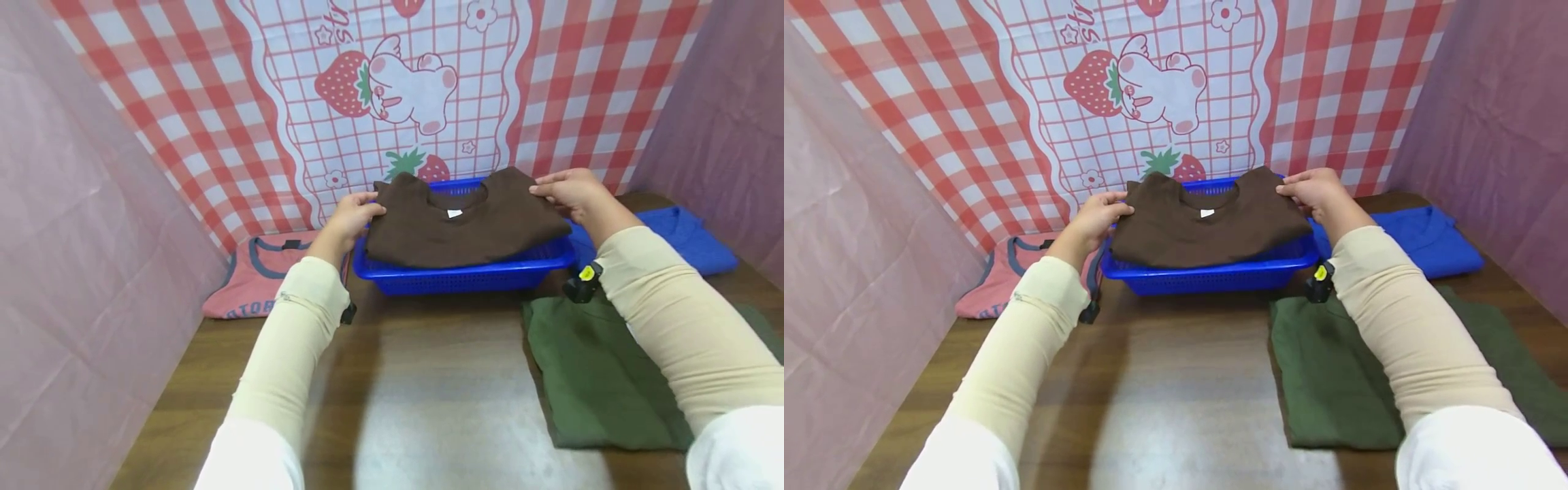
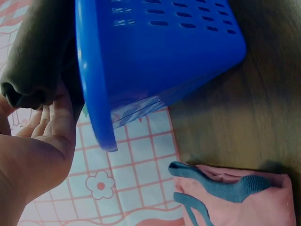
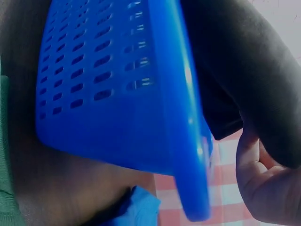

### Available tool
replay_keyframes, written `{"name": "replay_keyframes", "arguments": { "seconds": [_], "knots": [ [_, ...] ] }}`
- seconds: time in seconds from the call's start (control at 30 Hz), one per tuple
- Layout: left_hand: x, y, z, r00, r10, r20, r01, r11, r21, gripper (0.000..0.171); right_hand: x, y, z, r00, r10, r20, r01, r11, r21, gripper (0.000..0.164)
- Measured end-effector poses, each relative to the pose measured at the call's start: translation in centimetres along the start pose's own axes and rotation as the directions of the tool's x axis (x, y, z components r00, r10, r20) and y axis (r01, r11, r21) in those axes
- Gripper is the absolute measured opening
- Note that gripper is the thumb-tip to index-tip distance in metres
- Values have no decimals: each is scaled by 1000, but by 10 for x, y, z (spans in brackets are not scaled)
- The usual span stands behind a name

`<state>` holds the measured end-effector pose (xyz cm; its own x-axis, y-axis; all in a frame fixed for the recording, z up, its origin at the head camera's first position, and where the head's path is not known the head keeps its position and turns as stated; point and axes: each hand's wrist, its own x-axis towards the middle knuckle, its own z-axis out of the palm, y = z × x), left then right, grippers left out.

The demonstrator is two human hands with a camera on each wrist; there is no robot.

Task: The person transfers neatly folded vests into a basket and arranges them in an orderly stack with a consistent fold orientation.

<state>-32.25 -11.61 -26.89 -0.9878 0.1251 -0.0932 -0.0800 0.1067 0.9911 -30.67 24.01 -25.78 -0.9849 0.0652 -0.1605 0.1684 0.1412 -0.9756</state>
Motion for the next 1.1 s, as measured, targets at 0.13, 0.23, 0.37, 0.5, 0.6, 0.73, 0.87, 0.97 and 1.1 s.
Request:
{"name": "replay_keyframes", "arguments": {
  "seconds": [0.13,0.23,0.37,0.5,0.6,0.73,0.87,0.97,1.1],
  "knots": [
    [3,-1,3,1000,-15,-9,15,1000,8,47,2,4,0,1000,-17,-10,17,1000,-16,11],
    [6,-3,4,999,-31,-20,32,999,37,48,5,6,2,999,-28,-15,27,997,-68,23],
    [9,-7,6,998,-56,-23,58,996,72,50,9,10,6,999,-41,-17,37,986,-164,38],
    [9,-10,7,997,-64,-35,68,991,114,50,9,11,9,998,-65,-25,57,971,-230,42],
    [7,-11,8,997,-68,-48,74,985,153,48,9,12,12,997,-77,-9,73,972,-222,33],
    [4,-9,10,997,-76,-2,75,989,129,43,7,10,12,997,-61,45,65,994,-86,15],
    [3,-4,9,997,-71,17,69,994,88,38,4,4,11,998,-48,34,49,998,-32,22],
    [2,-1,7,998,-64,-5,65,995,78,35,2,-1,11,998,-54,22,56,997,-58,33],
    [0,1,2,998,-64,-17,66,994,87,34,-3,-6,14,995,-93,42,98,987,-127,35]
  ]
}}
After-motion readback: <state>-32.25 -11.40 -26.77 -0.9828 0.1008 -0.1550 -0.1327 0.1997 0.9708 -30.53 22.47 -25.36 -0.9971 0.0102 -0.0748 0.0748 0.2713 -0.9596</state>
